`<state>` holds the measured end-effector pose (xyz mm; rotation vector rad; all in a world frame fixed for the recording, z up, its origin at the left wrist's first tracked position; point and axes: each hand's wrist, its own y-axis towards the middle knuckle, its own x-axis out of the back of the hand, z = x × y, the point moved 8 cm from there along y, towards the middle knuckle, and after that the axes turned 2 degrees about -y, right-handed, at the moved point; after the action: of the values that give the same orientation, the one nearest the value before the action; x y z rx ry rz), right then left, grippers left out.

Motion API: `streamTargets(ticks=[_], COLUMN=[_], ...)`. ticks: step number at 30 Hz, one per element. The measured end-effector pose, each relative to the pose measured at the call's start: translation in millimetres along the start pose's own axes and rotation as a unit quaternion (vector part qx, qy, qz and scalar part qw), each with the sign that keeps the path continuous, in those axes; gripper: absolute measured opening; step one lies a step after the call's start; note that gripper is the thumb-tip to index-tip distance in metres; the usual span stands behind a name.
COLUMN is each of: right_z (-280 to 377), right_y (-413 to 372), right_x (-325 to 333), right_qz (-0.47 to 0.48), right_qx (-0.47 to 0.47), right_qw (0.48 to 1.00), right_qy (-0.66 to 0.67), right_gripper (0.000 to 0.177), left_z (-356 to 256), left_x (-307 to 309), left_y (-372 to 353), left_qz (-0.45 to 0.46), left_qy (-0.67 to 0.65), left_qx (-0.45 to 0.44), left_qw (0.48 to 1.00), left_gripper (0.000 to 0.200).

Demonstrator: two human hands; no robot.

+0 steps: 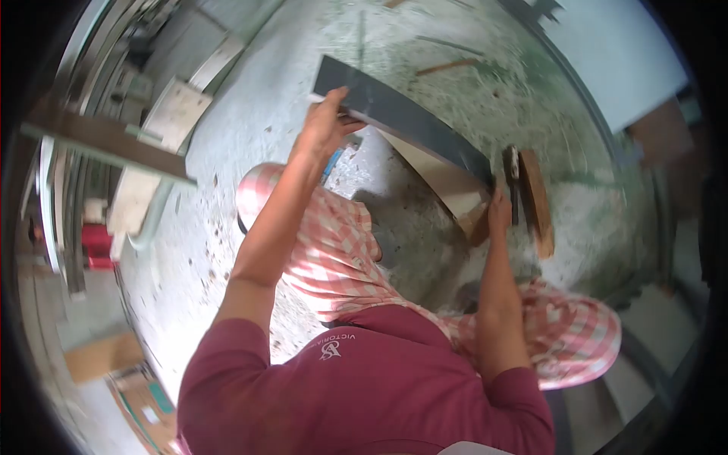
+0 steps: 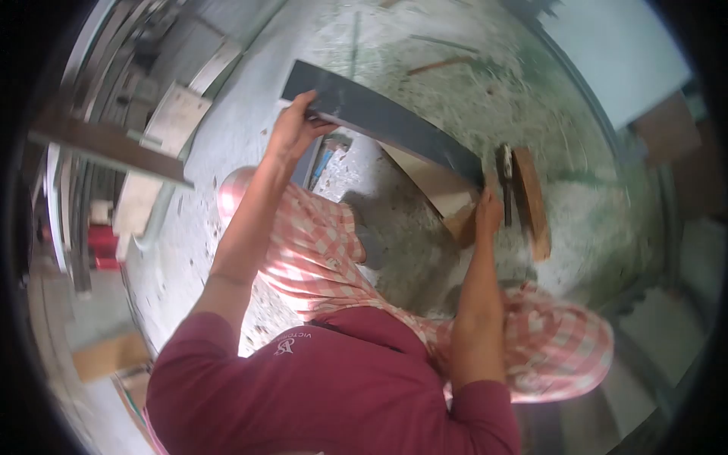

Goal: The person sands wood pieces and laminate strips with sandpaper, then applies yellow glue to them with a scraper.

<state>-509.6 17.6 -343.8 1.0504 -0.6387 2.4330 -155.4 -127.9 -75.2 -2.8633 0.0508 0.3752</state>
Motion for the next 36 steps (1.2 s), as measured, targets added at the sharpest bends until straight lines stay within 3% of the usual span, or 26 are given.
streamTargets(ticks=[2,3,5,6,8,11,13,15,17,20,25,27,29,31,32,36], right_z=[19.3,28.3,53.9,61.6,60.7,63.7,64.6,59.7,50.8,24.9,23.0,12.9,20.3,20.3,9.5,-12.6], right_y=[-5.5,-7.9,-8.5,-4.5,4.4,10.6,12.1,4.5,2.5,11.2,1.0,-6.4,-22.4,-24.6,-22.5,-27.0], right_x=[10.5,9.8,30.5,38.5,52.5,65.3,62.6,61.0,52.0,32.6,28.0,16.0,18.7,16.0,10.1,-0.4], right_qz=[-0.128,-0.121,-0.203,-0.204,-0.174,-0.203,-0.155,-0.176,-0.157,-0.127,-0.101,-0.058,-0.052,-0.050,-0.045,-0.028], right_qx=[0.027,0.047,0.127,0.142,0.068,0.106,0.115,0.101,0.101,0.080,0.075,-0.032,-0.044,-0.057,-0.070,-0.075], right_qw=[0.986,0.987,0.961,0.959,0.969,0.956,0.963,0.952,0.951,0.954,0.957,0.919,0.924,0.926,0.937,0.970], right_qy=[0.101,0.096,0.140,0.139,0.163,0.184,0.190,0.229,0.247,0.259,0.261,0.388,0.377,0.370,0.340,0.230], right_gripper=[0.042,0.042,0.044,0.044,0.046,0.047,0.049,0.050,0.050,0.052,0.054,0.056,0.057,0.058,0.058,0.057], left_z=[-4.4,-12.2,-33.4,-47.9,-77.6,-109.4,-106.5,-82.5,-46.2,16.0,155.8,202.4,260.2,300.0,305.4,243.3], left_x=[11.3,24.1,39.9,52.1,87.3,152.8,191.6,237.9,268.7,303.1,348.5,360.2,362.9,362.9,354.9,330.5], left_y=[7.6,8.9,14.4,14.1,15.3,-4.1,-23.9,-34.1,-40.7,-65.5,-86.5,-90.0,-96.5,-86.7,-90.9,-91.6], left_qz=[-0.013,-0.028,-0.035,-0.058,-0.068,-0.095,-0.123,-0.162,-0.159,-0.254,-0.344,-0.352,-0.419,-0.415,-0.414,-0.357], left_qy=[-0.021,-0.033,-0.068,-0.103,-0.165,-0.223,-0.273,-0.380,-0.403,-0.422,-0.493,-0.494,-0.566,-0.598,-0.629,-0.634], left_qx=[0.018,0.007,0.000,-0.014,-0.046,-0.144,-0.156,-0.201,-0.226,-0.268,-0.221,-0.218,-0.152,-0.125,-0.101,-0.091], left_qw=[1.000,0.999,0.997,0.993,0.983,0.959,0.941,0.889,0.872,0.828,0.768,0.764,0.694,0.674,0.650,0.680], left_gripper=[0.031,0.031,0.030,0.030,0.029,0.028,0.032,0.034,0.040,0.047,0.064,0.071,0.070,0.070,0.069,0.066])
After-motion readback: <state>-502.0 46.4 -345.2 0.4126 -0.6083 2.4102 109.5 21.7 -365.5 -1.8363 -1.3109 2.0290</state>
